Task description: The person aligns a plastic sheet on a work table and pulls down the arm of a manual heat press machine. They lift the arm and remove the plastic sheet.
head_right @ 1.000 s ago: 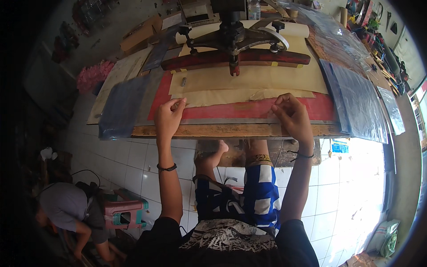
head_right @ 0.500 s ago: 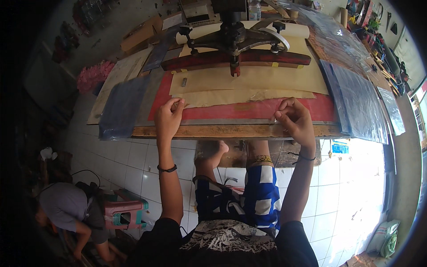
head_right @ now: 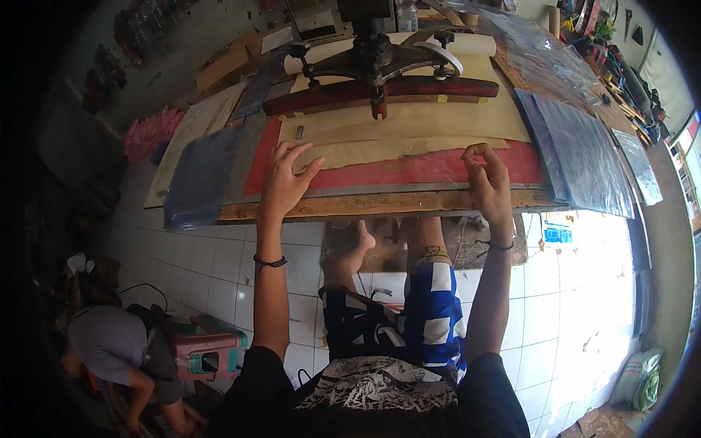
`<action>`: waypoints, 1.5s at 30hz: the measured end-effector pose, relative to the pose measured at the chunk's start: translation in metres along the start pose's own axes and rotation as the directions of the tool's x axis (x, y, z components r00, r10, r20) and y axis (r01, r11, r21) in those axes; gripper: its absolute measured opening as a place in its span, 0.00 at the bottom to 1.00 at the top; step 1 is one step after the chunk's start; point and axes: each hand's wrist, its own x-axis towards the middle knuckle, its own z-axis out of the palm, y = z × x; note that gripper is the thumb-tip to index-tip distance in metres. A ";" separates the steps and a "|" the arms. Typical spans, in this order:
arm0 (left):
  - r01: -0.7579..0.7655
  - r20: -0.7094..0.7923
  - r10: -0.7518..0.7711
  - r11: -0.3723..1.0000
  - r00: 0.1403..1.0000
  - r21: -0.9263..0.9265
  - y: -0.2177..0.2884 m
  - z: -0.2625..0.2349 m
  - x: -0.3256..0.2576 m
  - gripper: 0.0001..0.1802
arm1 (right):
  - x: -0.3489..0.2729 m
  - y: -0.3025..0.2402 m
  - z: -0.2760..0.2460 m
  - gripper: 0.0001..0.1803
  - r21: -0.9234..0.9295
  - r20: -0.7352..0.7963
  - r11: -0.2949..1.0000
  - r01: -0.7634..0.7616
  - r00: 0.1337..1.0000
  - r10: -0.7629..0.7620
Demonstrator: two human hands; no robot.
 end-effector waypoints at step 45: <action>-0.194 0.192 0.231 0.962 0.954 -0.194 -0.004 0.031 0.040 0.24 | 0.091 0.023 0.002 0.08 -0.351 0.422 0.817 0.458 0.856 -0.299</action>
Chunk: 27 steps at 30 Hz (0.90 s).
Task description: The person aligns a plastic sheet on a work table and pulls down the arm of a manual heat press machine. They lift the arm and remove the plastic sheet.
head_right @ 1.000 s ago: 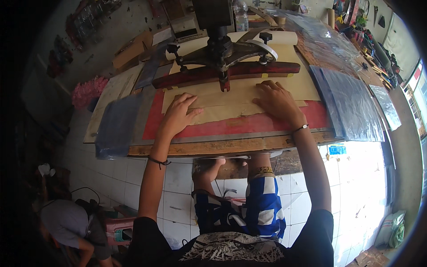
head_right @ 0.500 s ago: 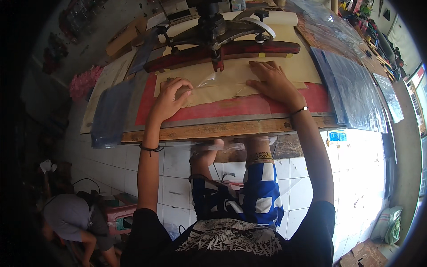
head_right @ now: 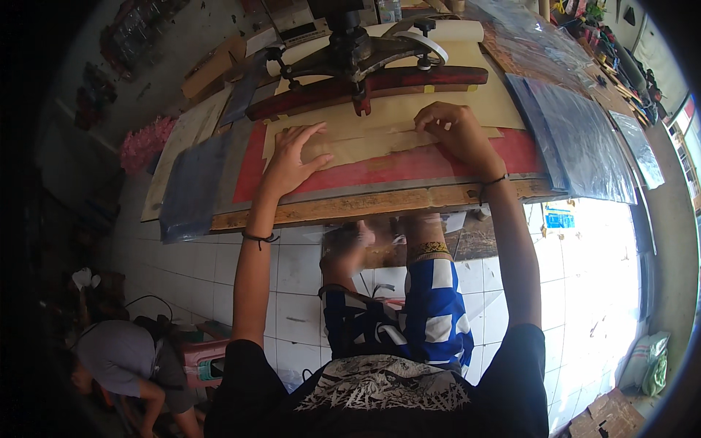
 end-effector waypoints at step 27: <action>-0.137 0.078 0.155 0.970 0.985 -0.200 0.093 0.048 0.082 0.19 | -0.005 -0.024 -0.011 0.18 0.268 0.027 0.916 -0.297 0.953 0.302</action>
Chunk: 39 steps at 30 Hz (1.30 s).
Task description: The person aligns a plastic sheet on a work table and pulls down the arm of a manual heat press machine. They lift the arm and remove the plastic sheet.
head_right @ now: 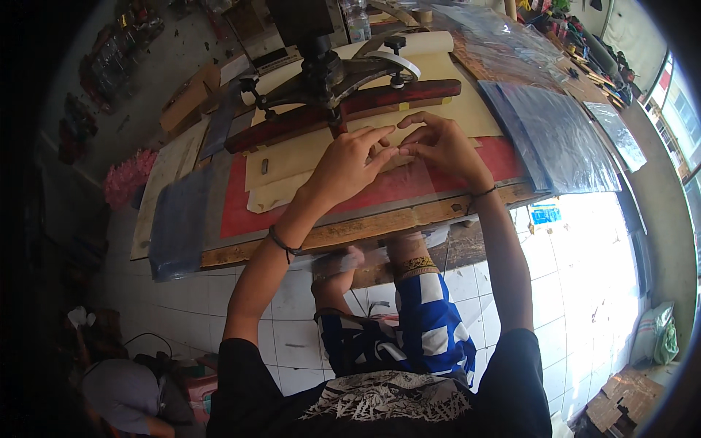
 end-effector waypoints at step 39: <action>0.533 0.014 -0.533 0.845 0.846 -0.033 -0.056 -0.092 -0.093 0.10 | 0.003 0.031 -0.022 0.11 -0.225 -0.070 0.970 0.090 0.992 -0.108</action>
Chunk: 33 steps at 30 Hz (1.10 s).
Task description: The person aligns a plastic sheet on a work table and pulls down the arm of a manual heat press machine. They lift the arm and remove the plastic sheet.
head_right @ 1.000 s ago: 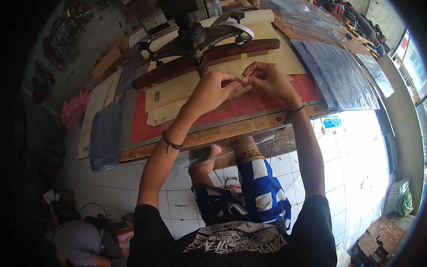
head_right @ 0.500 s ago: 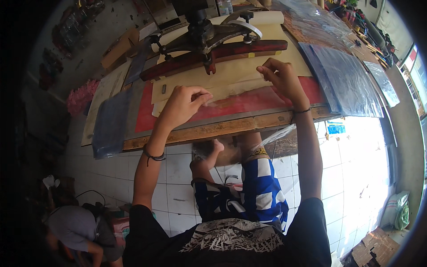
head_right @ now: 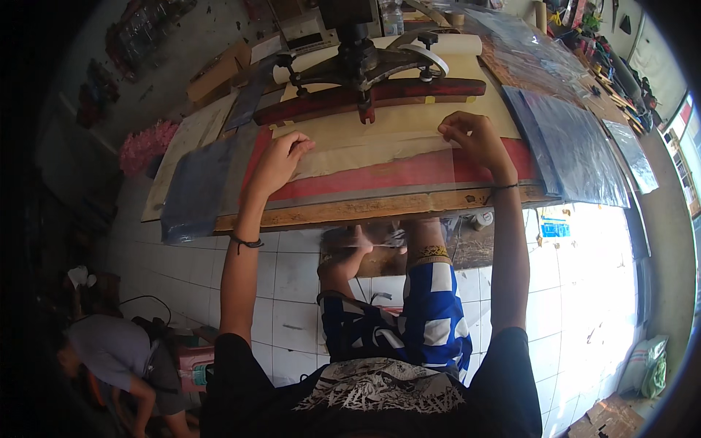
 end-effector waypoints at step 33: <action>-0.216 0.156 0.155 0.808 0.976 0.548 -0.035 0.055 0.036 0.44 | 0.025 0.003 0.045 0.31 -0.765 0.186 0.637 0.096 0.980 0.077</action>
